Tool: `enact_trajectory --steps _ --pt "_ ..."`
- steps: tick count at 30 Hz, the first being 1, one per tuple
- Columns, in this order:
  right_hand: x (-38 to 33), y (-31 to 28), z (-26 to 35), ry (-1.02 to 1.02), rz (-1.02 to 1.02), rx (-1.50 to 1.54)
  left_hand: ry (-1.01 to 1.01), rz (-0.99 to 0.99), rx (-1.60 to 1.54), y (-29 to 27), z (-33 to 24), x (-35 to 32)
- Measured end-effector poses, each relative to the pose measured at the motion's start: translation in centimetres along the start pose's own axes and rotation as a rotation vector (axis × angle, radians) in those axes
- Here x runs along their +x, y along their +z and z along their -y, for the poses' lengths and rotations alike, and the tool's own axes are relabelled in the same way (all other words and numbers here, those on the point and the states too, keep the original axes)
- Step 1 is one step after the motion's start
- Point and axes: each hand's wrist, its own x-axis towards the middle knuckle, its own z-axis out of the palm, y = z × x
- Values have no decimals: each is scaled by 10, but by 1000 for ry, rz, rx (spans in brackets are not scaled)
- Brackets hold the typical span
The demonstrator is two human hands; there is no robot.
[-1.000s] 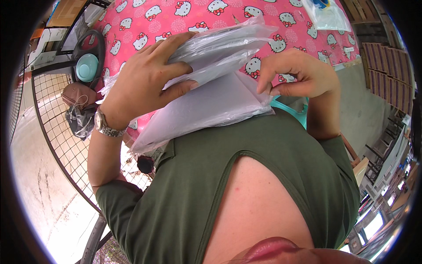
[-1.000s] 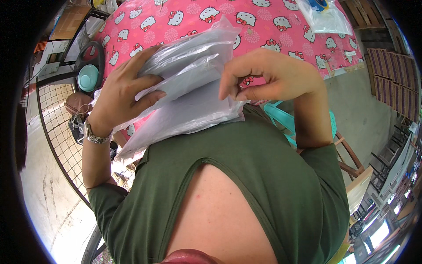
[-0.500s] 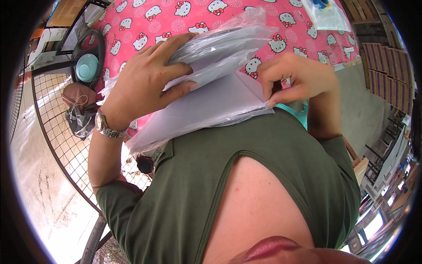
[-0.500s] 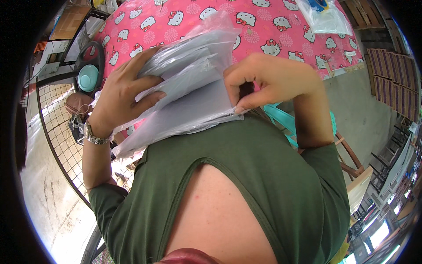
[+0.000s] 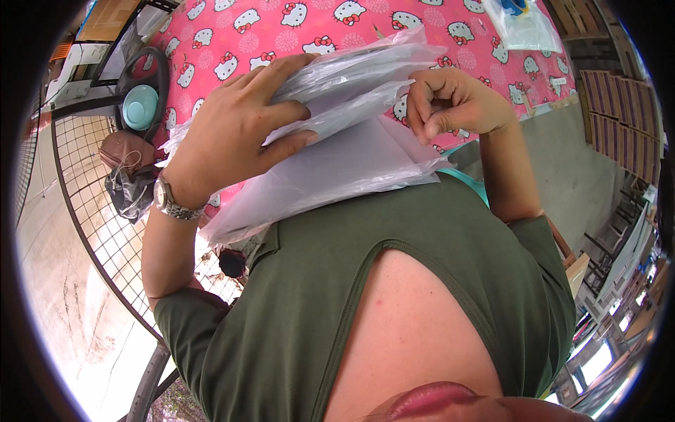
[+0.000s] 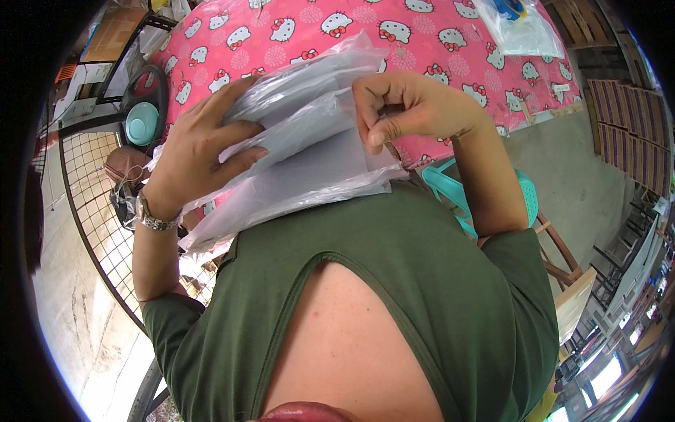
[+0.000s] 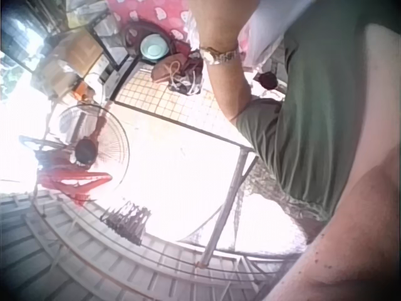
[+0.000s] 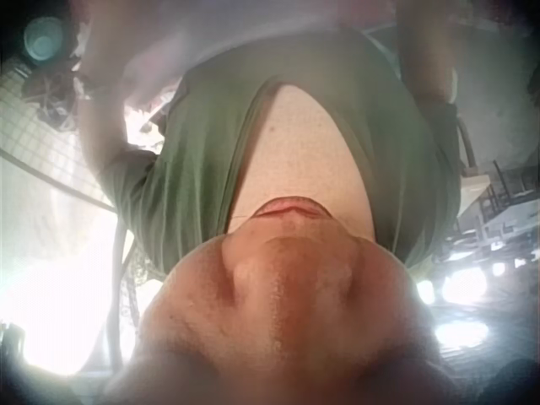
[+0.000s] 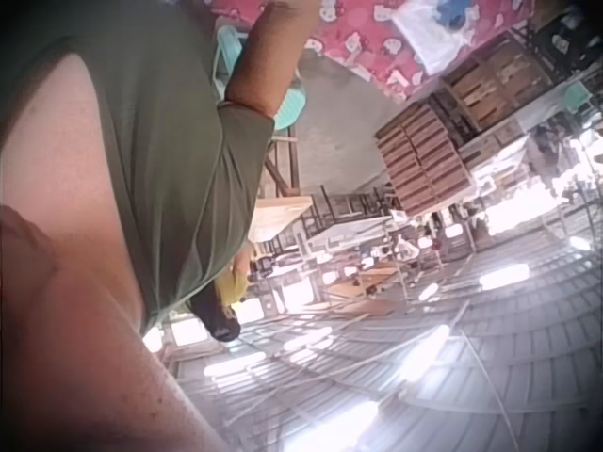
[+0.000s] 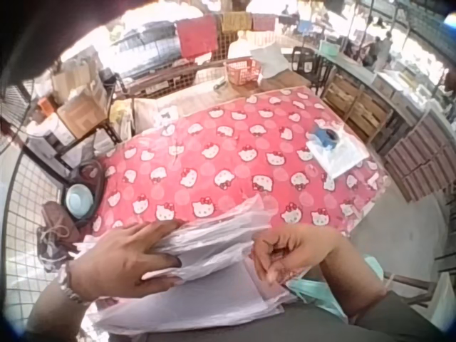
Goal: The person places items inside plastic sleeves, cuts a paper note with scissors, and uses a tape dispenser to seal the sleeves.
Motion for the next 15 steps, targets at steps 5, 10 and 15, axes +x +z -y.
enact_trajectory --steps 5,10,15 --pt "-3 2 6 -210 138 -339 -18 45 -12 -3 -2 2" --pt "0 5 2 -221 251 -499 -15 32 13 -1 0 1" --pt "3 3 0 -140 117 -426 10 -30 23 2 0 0"
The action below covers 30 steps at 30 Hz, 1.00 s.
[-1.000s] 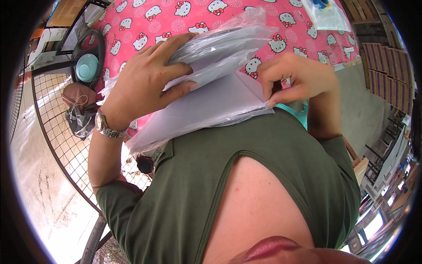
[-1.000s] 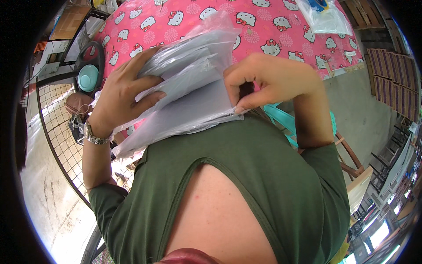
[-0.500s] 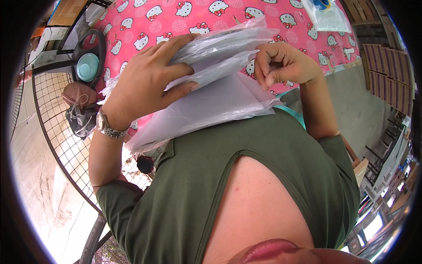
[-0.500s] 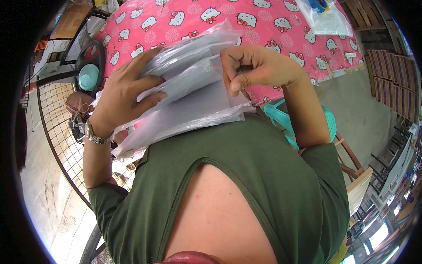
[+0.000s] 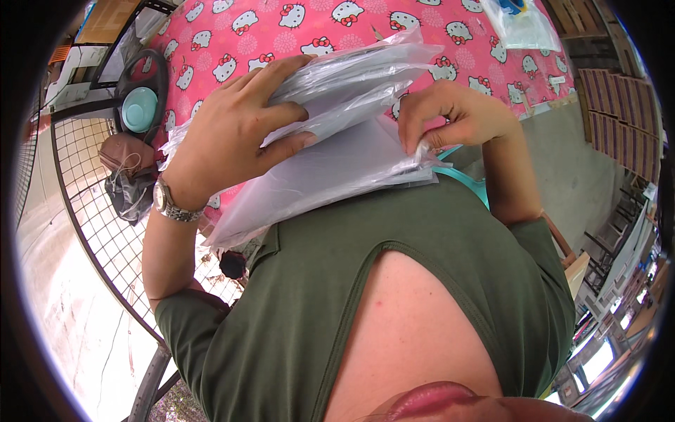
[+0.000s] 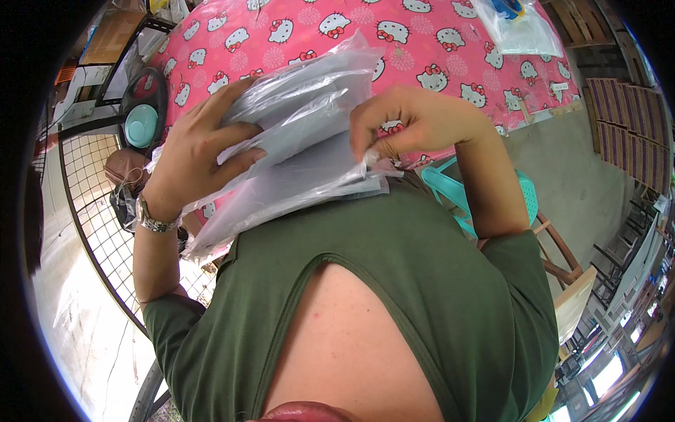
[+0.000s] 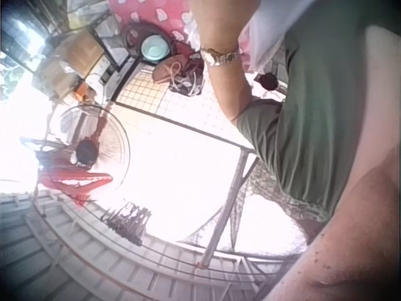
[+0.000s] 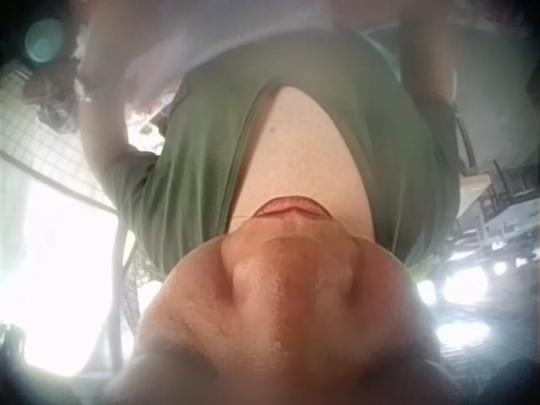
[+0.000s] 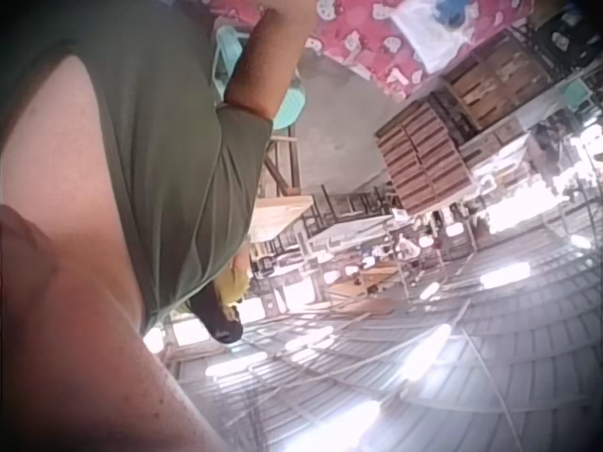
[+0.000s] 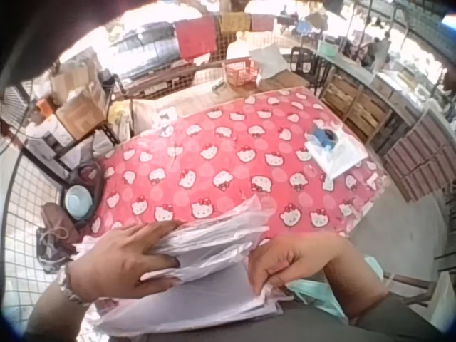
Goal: The person places items inside plastic sleeves, cuts a paper note with scissors, and uses a tape dispenser to seal the sleeves.
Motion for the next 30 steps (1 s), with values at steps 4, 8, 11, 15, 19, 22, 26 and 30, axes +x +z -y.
enact_trajectory --steps 4,8,11,15,19,22,26,30 --pt "6 7 -3 56 -201 156 -34 53 -42 -3 -2 1" --pt "9 11 -4 77 -363 136 -19 52 -42 -4 -1 1" --pt "10 13 -3 78 -515 129 -17 53 -33 -5 -1 2" --pt "10 11 6 64 -569 110 -18 19 9 -4 0 1" --pt "4 7 10 212 -454 252 -14 65 -27 -8 -1 3" --pt "3 15 9 100 -527 365 27 15 1 -6 -1 5" --pt "-2 12 -1 -41 -406 305 2 -13 0 -5 -1 5" --pt "3 17 9 -40 -438 212 -2 -20 7 -3 0 2"
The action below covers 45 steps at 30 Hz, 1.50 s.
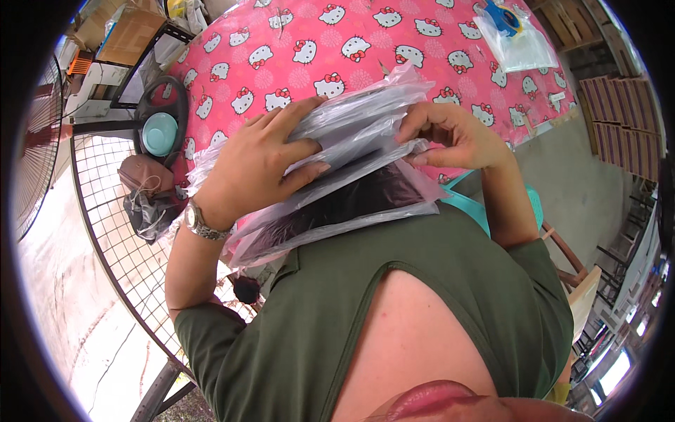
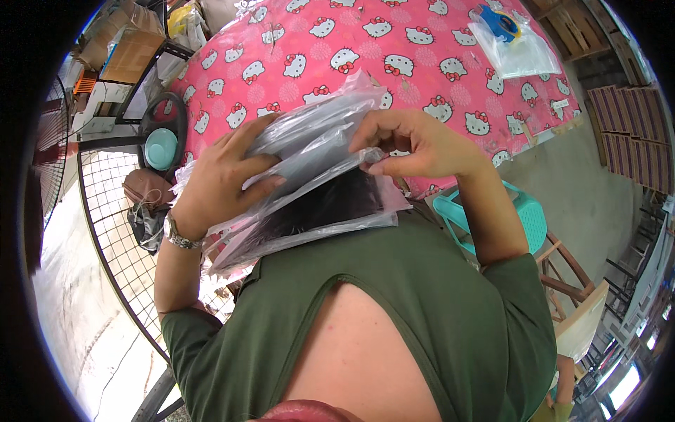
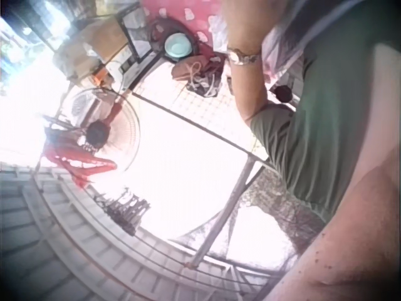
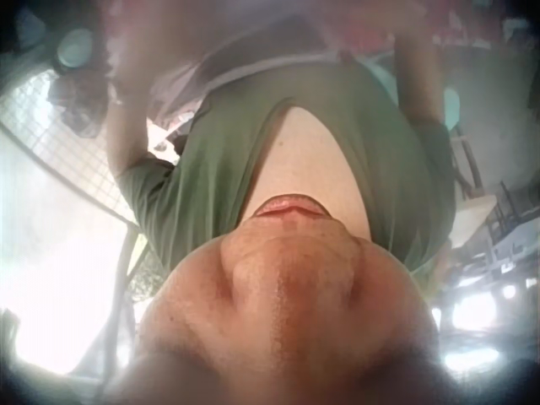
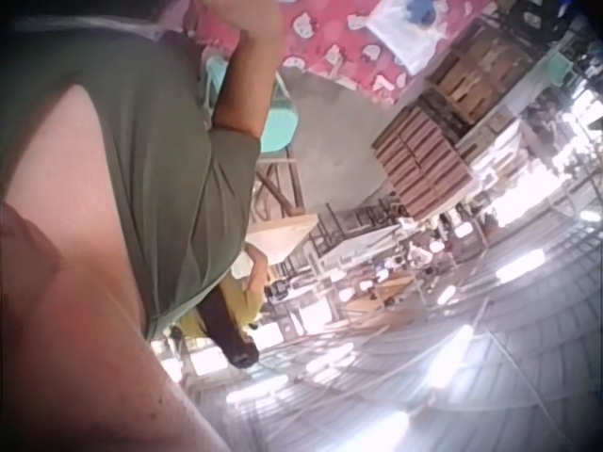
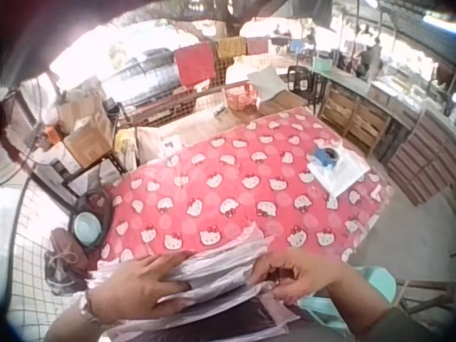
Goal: The person places items inside plastic sleeves, cuts a paper note with scissors, and uses a tape dispenser to seal the sleeves.
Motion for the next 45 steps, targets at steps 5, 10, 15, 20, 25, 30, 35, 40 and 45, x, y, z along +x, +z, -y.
enact_trajectory --steps 5,10,15,20,25,30,35,40,45 --pt "4 0 1 -65 -73 -297 -14 42 -13 -2 -1 2" --pt "9 3 -1 -30 -239 -474 10 51 -57 -7 -2 2" --pt "9 6 -4 -14 -289 -503 -64 114 -70 -5 -4 2" --pt "-10 -10 25 39 -18 -371 -31 94 -18 -2 1 0" --pt "-18 -10 32 93 295 -427 11 20 -6 -2 -2 5" --pt "-3 -15 14 -9 231 -434 43 1 76 3 -3 4" --pt "-8 -19 32 28 377 -303 -4 53 63 3 -7 -1" --pt "-12 -21 18 -32 336 -365 -26 75 56 3 -6 0" --pt "1 -7 8 -51 23 -386 20 84 -9 -2 -1 1"
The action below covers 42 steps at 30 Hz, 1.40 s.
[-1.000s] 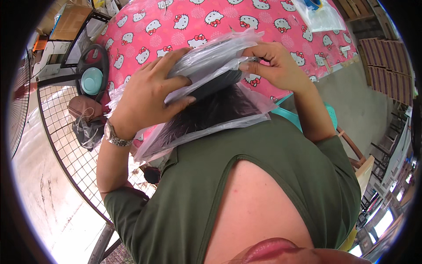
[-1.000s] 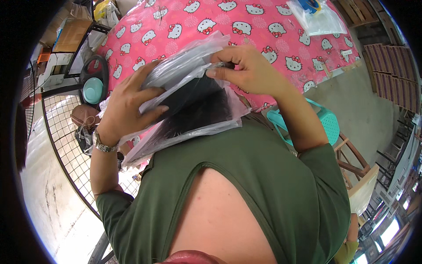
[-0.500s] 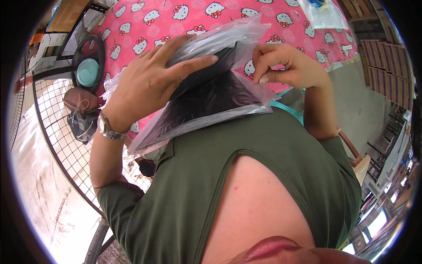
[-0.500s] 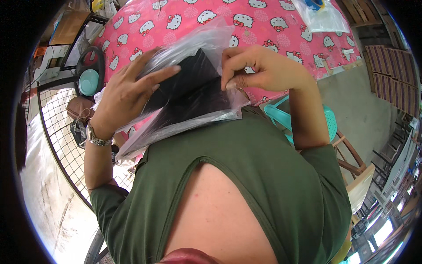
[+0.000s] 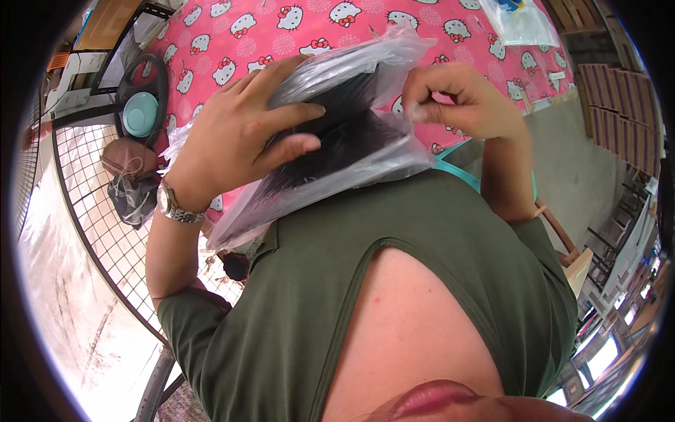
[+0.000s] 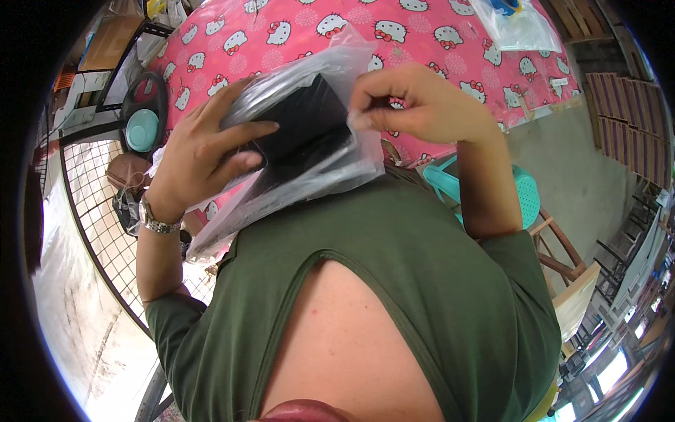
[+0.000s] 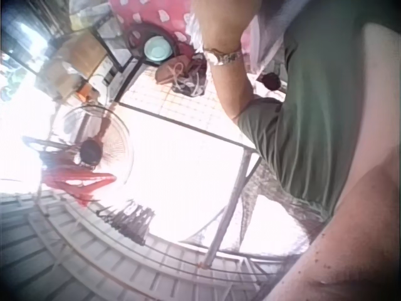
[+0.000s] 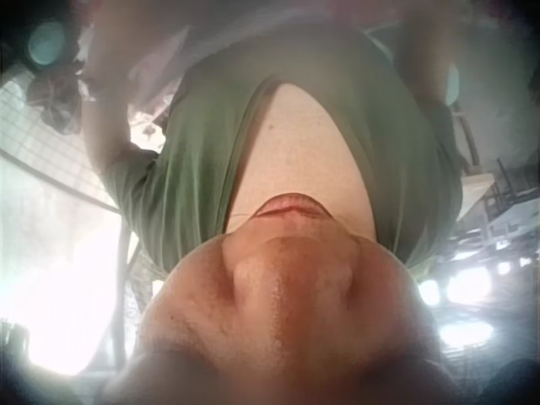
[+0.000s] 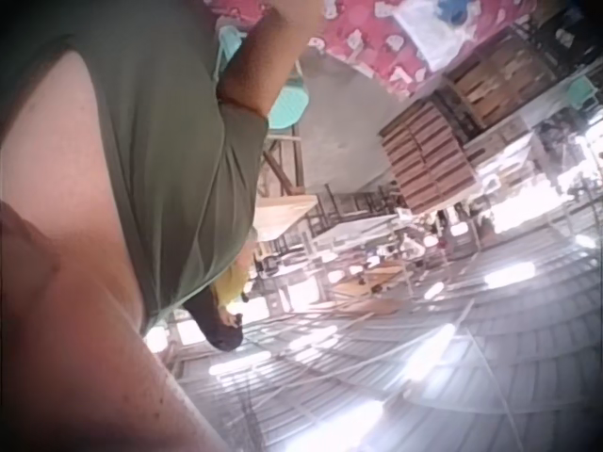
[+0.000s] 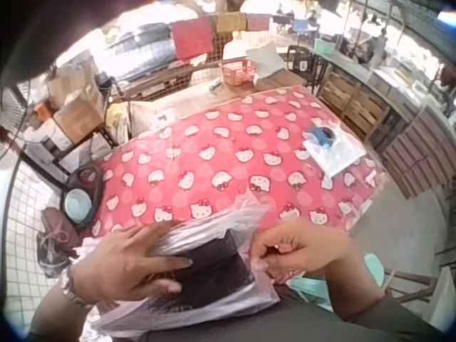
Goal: The person places items inside plastic sleeves, cuts a paper note with scissors, and uses a tape dispenser to seal the sleeves.
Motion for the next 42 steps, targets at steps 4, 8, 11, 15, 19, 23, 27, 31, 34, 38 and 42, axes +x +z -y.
enact_trajectory --steps 4,8,11,15,19,23,27,31,34,38,42 --pt "11 5 2 107 -142 -2 55 16 -53 -4 0 0" --pt "14 7 -1 119 -288 48 18 -64 7 3 -6 -2" --pt "14 9 -5 92 -377 33 1 -69 55 5 -4 -3" --pt "8 10 0 -157 -554 -97 -3 -45 37 4 -1 -1" --pt "-6 5 31 -131 22 -108 -7 -65 54 6 2 -2" --pt "-10 13 30 12 259 -121 -20 -52 66 5 1 -2" --pt "-1 10 22 -109 128 -88 -18 -48 75 6 1 -3" --pt "6 14 15 120 123 154 10 -78 106 9 0 -4" --pt "13 13 7 144 64 255 -13 -59 114 8 -1 -5" --pt "6 16 0 265 -92 402 -10 -80 121 11 2 -7" --pt "10 14 5 138 -94 331 20 -79 125 9 4 -6"
